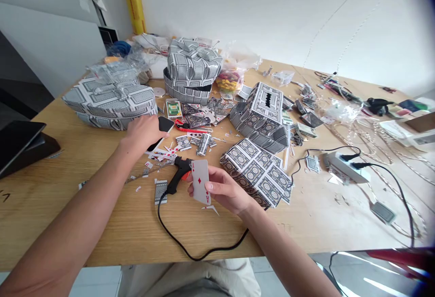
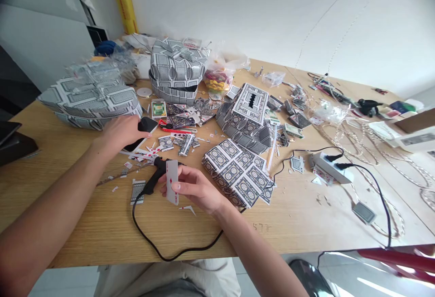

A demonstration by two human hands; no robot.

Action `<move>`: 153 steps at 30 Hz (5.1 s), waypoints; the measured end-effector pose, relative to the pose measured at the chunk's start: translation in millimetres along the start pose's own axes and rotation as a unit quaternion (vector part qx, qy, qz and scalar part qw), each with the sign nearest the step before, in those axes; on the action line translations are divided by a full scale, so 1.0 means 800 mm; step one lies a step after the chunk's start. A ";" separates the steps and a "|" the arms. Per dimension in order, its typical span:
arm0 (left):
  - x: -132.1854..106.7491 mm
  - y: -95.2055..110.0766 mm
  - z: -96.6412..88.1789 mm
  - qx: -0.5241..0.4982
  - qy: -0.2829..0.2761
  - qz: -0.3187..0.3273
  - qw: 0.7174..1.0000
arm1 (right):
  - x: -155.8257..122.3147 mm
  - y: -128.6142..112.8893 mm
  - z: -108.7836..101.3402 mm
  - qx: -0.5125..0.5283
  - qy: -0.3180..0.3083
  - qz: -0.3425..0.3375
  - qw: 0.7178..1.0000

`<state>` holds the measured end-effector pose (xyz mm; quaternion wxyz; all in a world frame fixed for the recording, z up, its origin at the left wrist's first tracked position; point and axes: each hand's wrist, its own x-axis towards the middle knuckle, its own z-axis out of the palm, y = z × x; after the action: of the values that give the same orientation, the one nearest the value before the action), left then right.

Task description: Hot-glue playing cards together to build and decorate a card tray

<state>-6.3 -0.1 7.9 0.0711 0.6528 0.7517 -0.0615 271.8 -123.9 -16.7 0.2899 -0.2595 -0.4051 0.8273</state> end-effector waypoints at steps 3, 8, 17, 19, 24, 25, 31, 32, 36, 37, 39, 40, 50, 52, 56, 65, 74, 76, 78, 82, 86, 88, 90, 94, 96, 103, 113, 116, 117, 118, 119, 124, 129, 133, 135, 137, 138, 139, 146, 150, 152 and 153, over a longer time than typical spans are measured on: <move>0.001 -0.001 0.001 0.000 0.004 0.009 1.000 | 0.000 0.002 -0.002 0.006 0.004 0.000 1.000; -0.002 0.003 -0.002 -0.003 -0.002 0.004 1.000 | 0.001 0.003 -0.003 0.008 -0.003 -0.006 1.000; -0.013 0.014 -0.011 0.008 -0.015 -0.027 0.999 | 0.000 0.000 -0.001 0.009 0.003 -0.006 1.000; -0.013 0.014 -0.012 0.011 -0.013 -0.023 1.000 | 0.000 0.000 -0.001 0.015 0.000 -0.009 1.000; -0.014 0.015 -0.015 0.019 -0.014 -0.019 1.000 | -0.001 0.000 -0.002 0.015 -0.003 -0.010 1.000; -0.015 0.015 -0.015 0.018 -0.013 -0.022 1.000 | -0.001 0.000 -0.002 0.013 -0.003 -0.008 1.000; -0.019 0.019 -0.018 0.012 -0.010 -0.027 1.000 | 0.000 0.003 -0.003 0.019 0.001 -0.008 1.000; -0.019 0.019 -0.018 0.011 -0.011 -0.027 1.000 | 0.000 0.003 -0.003 0.019 0.001 -0.008 1.000; -0.017 0.017 -0.017 0.006 -0.016 -0.027 0.999 | 0.000 0.002 -0.003 0.013 -0.006 -0.007 1.000; -0.017 0.016 -0.016 0.006 -0.016 -0.026 1.000 | -0.001 0.002 -0.003 0.012 -0.007 -0.007 1.000; -0.015 0.014 -0.014 0.005 -0.013 -0.024 1.000 | -0.001 0.002 -0.003 0.013 -0.010 -0.010 1.000; -0.014 0.013 -0.013 0.005 -0.010 -0.023 1.000 | -0.001 0.003 -0.004 0.014 -0.010 -0.012 1.000; -0.016 0.009 -0.018 -0.018 0.014 -0.016 1.000 | -0.002 0.003 -0.004 0.021 -0.011 -0.013 1.000; -0.028 0.008 -0.035 -0.027 0.041 -0.014 0.999 | -0.002 0.002 -0.003 0.018 -0.014 -0.017 1.000; -0.065 0.009 -0.067 -0.095 0.145 0.063 0.983 | -0.003 -0.001 -0.001 0.018 -0.024 -0.024 0.999; -0.131 0.038 0.024 -0.313 0.290 0.332 0.841 | -0.004 -0.004 0.010 0.052 -0.007 -0.014 0.999; -0.147 0.057 0.063 -0.285 0.266 0.495 0.777 | 0.001 -0.001 0.008 0.069 0.009 -0.035 0.997; -0.147 0.060 0.066 -0.284 0.261 0.491 0.781 | 0.000 -0.001 0.009 0.073 0.028 -0.037 0.996; -0.147 0.060 0.068 -0.287 0.263 0.486 0.782 | -0.002 -0.001 0.010 0.071 0.045 -0.029 0.996; -0.146 0.058 0.070 -0.309 0.259 0.476 0.781 | -0.003 -0.004 0.011 0.080 0.040 -0.019 0.996; -0.143 0.057 0.070 -0.324 0.255 0.473 0.779 | -0.001 -0.005 0.010 0.076 0.046 -0.037 0.995; -0.143 0.057 0.070 -0.321 0.256 0.473 0.779 | -0.001 -0.005 0.009 0.067 0.050 -0.041 0.996; -0.143 0.056 0.070 -0.322 0.257 0.472 0.779 | -0.001 -0.004 0.009 0.060 0.050 -0.043 0.996; -0.143 0.054 0.071 -0.331 0.254 0.474 0.775 | -0.003 -0.003 0.008 0.048 0.056 -0.047 0.996; -0.143 0.054 0.071 -0.333 0.252 0.475 0.774 | -0.003 -0.003 0.007 0.047 0.056 -0.052 0.996; -0.144 0.054 0.067 -0.340 0.249 0.470 0.776 | -0.001 -0.003 0.007 0.045 0.057 -0.058 0.996; -0.139 0.047 0.067 -0.349 0.254 0.463 0.774 | -0.004 -0.010 0.002 0.032 0.083 -0.085 0.992; -0.137 0.042 0.064 -0.344 0.257 0.451 0.782 | -0.005 -0.012 -0.001 0.029 0.107 -0.087 0.990; -0.137 0.041 0.064 -0.342 0.259 0.448 0.784 | -0.005 -0.012 -0.001 0.029 0.112 -0.089 0.989; -0.136 0.041 0.063 -0.339 0.261 0.447 0.786 | -0.005 -0.011 -0.001 0.029 0.113 -0.090 0.989; -0.136 0.041 0.062 -0.335 0.262 0.448 0.786 | -0.004 -0.011 0.000 0.029 0.111 -0.090 0.989; -0.139 0.047 0.062 -0.319 0.263 0.468 0.781 | -0.002 -0.005 0.005 0.008 0.079 -0.079 0.994; -0.141 0.051 0.064 -0.320 0.271 0.478 0.772 | 0.001 -0.001 0.007 0.008 0.067 -0.076 0.995; -0.141 0.049 0.064 -0.321 0.273 0.472 0.774 | 0.000 -0.003 0.008 0.012 0.069 -0.066 0.995; -0.141 0.048 0.063 -0.322 0.274 0.470 0.775 | -0.001 -0.005 0.009 0.016 0.071 -0.062 0.995; -0.141 0.049 0.062 -0.322 0.275 0.471 0.774 | -0.001 -0.005 0.009 0.022 0.073 -0.061 0.995; -0.141 0.049 0.062 -0.321 0.275 0.474 0.773 | 0.000 -0.004 0.009 0.025 0.072 -0.062 0.995; -0.141 0.050 0.061 -0.320 0.274 0.475 0.773 | 0.000 -0.004 0.009 0.028 0.071 -0.063 0.995; -0.140 0.051 0.062 -0.316 0.265 0.480 0.774 | 0.002 0.001 0.006 0.024 0.074 -0.056 0.995; -0.140 0.051 0.063 -0.318 0.262 0.480 0.775 | 0.002 0.000 0.007 0.029 0.073 -0.053 0.996; -0.141 0.051 0.062 -0.319 0.263 0.478 0.775 | 0.002 0.000 0.008 0.034 0.071 -0.052 0.996; -0.141 0.051 0.062 -0.320 0.262 0.477 0.776 | 0.002 0.000 0.008 0.037 0.071 -0.053 0.995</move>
<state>50.6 -113.3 -19.9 0.0960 0.8582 0.3103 0.3975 266.4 -126.3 -13.8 0.3707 -0.2848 -0.3662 0.8046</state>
